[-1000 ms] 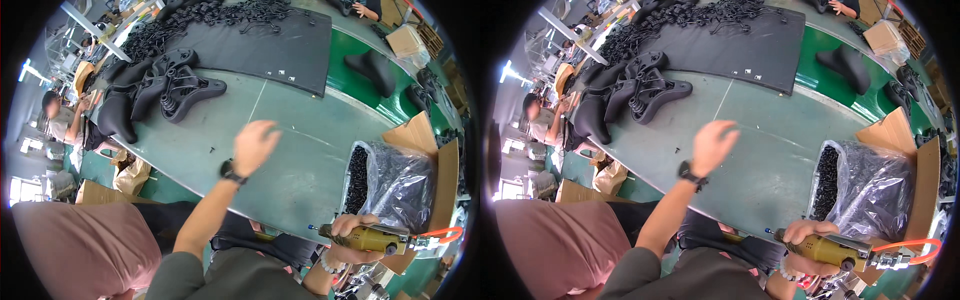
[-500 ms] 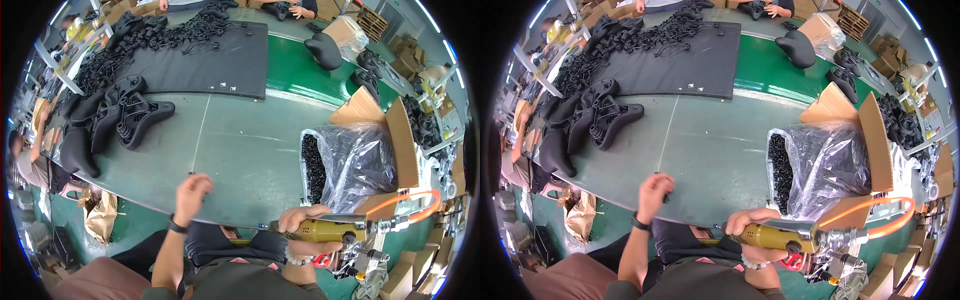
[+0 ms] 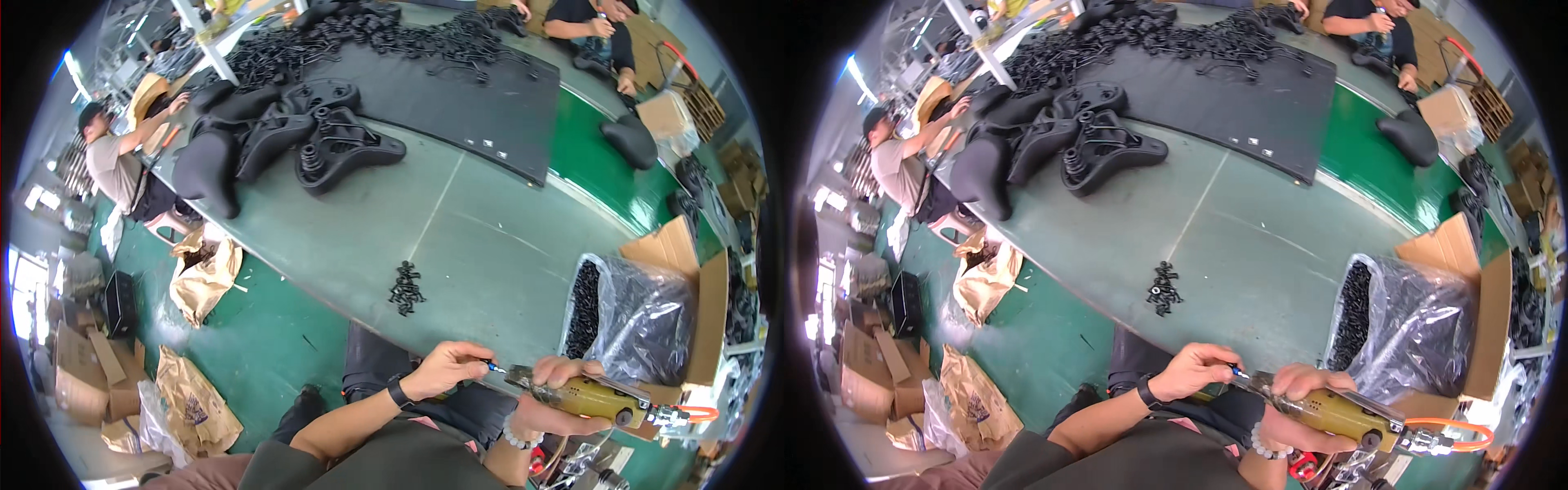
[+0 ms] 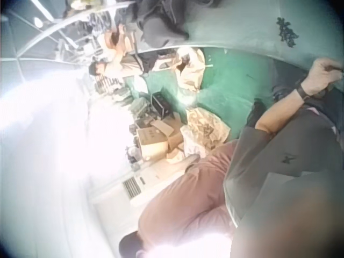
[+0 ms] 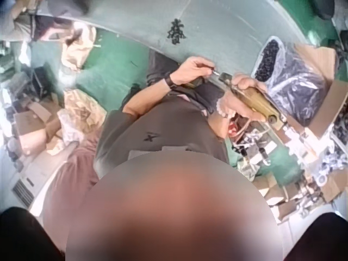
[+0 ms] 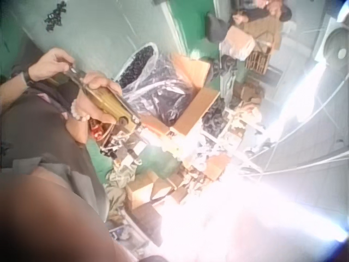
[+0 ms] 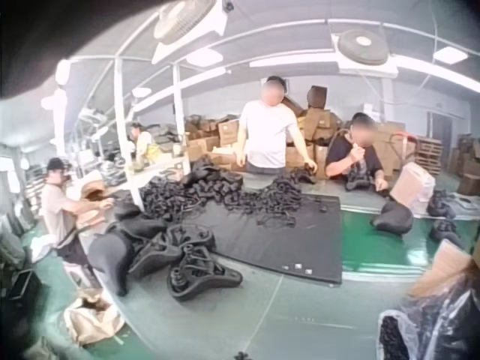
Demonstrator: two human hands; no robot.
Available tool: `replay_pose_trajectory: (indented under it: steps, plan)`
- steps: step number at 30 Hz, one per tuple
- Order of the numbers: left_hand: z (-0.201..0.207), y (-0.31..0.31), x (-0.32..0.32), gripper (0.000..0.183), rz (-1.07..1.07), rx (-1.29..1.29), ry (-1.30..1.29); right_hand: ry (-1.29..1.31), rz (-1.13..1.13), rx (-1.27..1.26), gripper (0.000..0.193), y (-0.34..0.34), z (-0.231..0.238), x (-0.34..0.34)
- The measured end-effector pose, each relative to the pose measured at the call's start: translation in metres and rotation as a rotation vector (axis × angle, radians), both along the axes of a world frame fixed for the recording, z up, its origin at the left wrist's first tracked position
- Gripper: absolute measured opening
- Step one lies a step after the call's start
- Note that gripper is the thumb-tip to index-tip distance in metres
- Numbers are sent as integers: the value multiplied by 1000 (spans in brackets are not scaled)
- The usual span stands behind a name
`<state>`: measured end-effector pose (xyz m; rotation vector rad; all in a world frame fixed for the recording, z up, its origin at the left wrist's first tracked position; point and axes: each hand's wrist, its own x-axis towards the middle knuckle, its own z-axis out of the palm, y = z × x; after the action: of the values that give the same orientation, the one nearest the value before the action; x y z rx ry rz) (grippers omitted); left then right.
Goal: Assemble bicycle seats using a pneumatic screwdriver at a factory workbench.
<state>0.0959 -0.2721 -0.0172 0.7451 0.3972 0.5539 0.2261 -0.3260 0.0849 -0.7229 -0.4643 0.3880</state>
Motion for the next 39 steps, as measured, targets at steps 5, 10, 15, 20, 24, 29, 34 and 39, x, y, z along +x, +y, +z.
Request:
replay_pose_trajectory:
  steps: [5, 10, 15, 20, 24, 29, 34, 39]
  plan:
    - [2, 2, -3, 23, -9, 1, -17, -17, -27, -53, 85, 2, -4, 2]
    - [8, 4, -2, 24, -41, -47, 19, -32, -45, -62, 86, 6, -6, -1]
    - [10, 14, -8, 31, -160, -121, -6, 16, -31, -87, 85, 10, -4, 0]
    - [13, 157, -53, 44, 820, 1253, 1154, 138, -91, -205, 80, -7, -2, 10]
    - [-17, 279, -124, 58, 972, 1408, 1759, 150, -15, -98, 81, -17, 1, 11]
    - [-38, 308, -148, 36, 874, 1627, 1710, 234, 168, -22, 81, -35, -15, 18]
    - [-6, 281, -152, 32, 946, 1725, 1453, 249, 297, 26, 93, -38, -3, 18]
    - [29, 206, -90, 35, 659, 1761, 1124, 113, 432, 124, 95, -51, -3, 30]
